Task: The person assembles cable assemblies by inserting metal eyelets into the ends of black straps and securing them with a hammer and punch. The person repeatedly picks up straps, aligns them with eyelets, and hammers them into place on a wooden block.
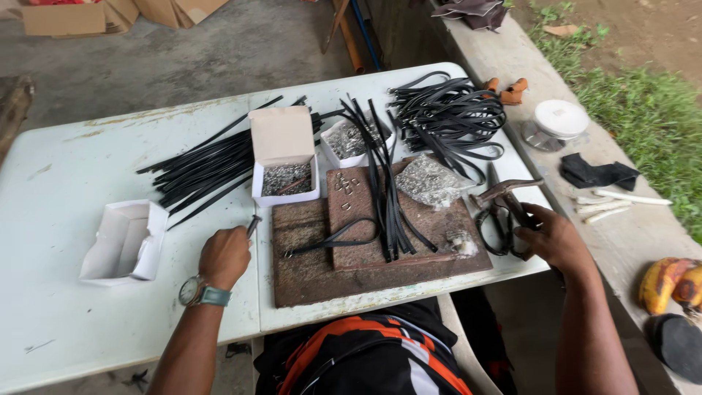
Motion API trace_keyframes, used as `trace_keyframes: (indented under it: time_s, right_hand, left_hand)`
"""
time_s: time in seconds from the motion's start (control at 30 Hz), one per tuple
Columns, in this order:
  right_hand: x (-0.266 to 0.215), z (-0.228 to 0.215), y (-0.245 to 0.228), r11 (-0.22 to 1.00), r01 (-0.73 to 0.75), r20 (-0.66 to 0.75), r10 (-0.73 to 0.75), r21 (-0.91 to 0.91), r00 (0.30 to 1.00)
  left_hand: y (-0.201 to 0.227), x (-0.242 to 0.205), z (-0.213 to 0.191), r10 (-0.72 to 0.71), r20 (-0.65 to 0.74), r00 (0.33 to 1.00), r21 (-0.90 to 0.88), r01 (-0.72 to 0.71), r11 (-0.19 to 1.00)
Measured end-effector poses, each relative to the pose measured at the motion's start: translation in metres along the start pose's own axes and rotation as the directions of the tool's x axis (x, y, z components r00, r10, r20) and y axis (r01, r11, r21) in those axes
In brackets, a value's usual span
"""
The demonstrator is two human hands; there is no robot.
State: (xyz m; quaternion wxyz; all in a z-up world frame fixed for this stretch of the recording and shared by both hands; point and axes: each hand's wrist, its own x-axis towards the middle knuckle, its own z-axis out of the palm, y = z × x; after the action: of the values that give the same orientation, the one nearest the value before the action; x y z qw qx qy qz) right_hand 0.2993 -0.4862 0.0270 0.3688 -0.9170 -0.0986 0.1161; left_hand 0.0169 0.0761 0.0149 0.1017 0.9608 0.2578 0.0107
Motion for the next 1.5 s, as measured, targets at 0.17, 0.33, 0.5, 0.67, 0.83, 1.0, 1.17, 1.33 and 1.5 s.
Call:
trace_keyframes:
  time_s: [0.17, 0.33, 0.5, 0.67, 0.83, 1.0, 1.17, 1.33, 1.5]
  right_hand:
    - [0.031, 0.001, 0.006, 0.989, -0.032, 0.092, 0.045, -0.142, 0.995]
    - [0.037, 0.008, 0.003, 0.844, 0.160, -0.065, -0.224, -0.512, 0.972]
    - [-0.005, 0.028, -0.054, 0.785, 0.419, -0.258, -0.568, -0.457, 0.782]
    - [-0.049, 0.112, -0.179, 0.716, 0.650, -0.017, -0.675, -0.253, 0.737]
    - [-0.086, 0.181, -0.275, 0.265, 0.958, 0.168, -0.945, -0.109, 0.280]
    - [-0.090, 0.172, -0.301, 0.587, 0.769, 0.322, -0.800, 0.251, 0.506]
    - [-0.091, 0.128, -0.293, 0.678, 0.703, 0.381, -0.721, 0.214, 0.579]
    - [-0.091, 0.099, -0.297, 0.673, 0.683, 0.482, -0.716, 0.283, 0.505]
    - [-0.099, 0.089, -0.296, 0.668, 0.700, 0.454, -0.721, 0.252, 0.524]
  left_hand:
    - [0.001, 0.008, 0.005, 0.005, -0.055, 0.998, 0.027, -0.004, 1.000]
    - [0.016, -0.025, -0.013, 0.013, -0.046, 0.999, -0.225, -0.023, 0.974]
    - [0.047, -0.056, -0.010, 0.310, -0.130, 0.942, -0.451, -0.335, 0.827]
    - [0.055, -0.042, -0.012, 0.347, -0.030, 0.938, -0.273, -0.341, 0.899]
    - [0.066, -0.051, -0.034, 0.419, -0.205, 0.885, -0.374, -0.466, 0.802]
    - [0.081, -0.065, -0.063, 0.477, -0.436, 0.763, -0.429, -0.642, 0.635]
    - [0.107, -0.070, -0.081, 0.528, -0.378, 0.760, -0.466, -0.649, 0.601]
    - [0.120, -0.079, -0.099, 0.637, -0.462, 0.617, -0.363, -0.787, 0.499]
    - [0.129, -0.084, -0.117, 0.625, -0.485, 0.611, -0.397, -0.791, 0.465]
